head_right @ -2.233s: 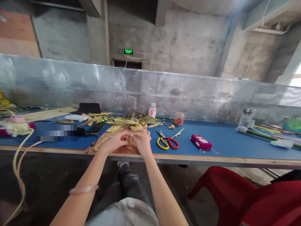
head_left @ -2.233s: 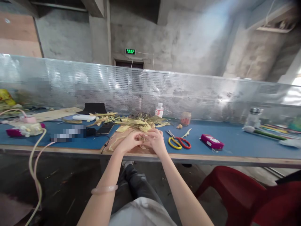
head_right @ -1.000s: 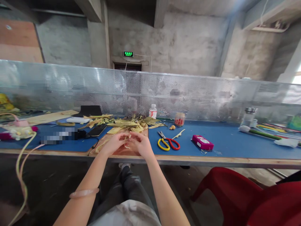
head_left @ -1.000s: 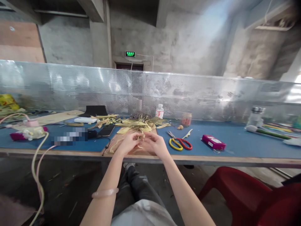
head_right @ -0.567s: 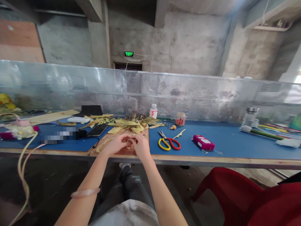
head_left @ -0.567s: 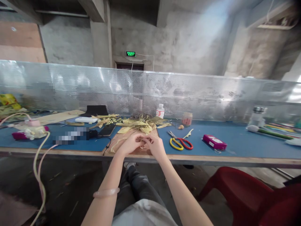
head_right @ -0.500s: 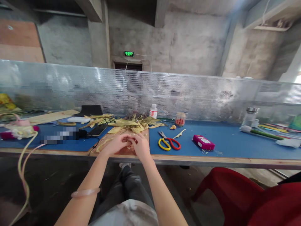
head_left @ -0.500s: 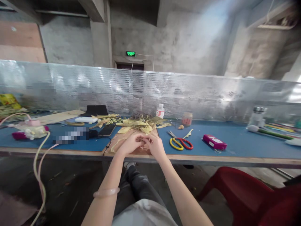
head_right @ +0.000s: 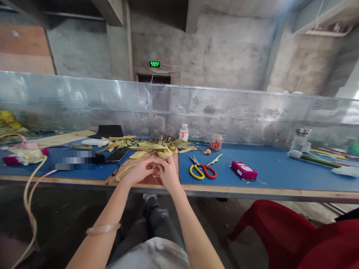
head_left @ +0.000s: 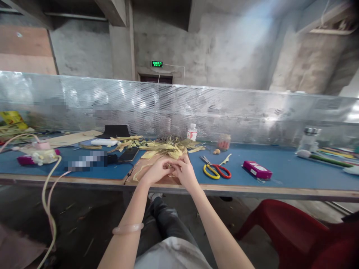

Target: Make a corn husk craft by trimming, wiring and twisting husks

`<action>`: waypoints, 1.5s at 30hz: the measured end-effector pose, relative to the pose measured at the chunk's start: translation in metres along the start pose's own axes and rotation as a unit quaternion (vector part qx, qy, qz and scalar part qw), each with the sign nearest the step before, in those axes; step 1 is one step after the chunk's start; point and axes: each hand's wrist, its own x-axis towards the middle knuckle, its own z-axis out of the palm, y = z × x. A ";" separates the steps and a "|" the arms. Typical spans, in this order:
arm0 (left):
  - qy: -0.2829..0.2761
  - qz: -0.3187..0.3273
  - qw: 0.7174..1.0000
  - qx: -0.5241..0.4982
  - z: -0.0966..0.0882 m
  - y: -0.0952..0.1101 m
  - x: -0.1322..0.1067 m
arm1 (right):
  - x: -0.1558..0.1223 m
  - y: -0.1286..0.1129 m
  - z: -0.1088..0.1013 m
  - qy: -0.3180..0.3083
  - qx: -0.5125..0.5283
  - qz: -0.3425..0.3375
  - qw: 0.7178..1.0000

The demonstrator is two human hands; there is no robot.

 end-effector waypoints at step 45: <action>0.007 -0.059 0.997 -0.052 0.001 0.007 -0.001 | 0.000 -0.005 -0.002 0.012 -0.033 0.051 0.998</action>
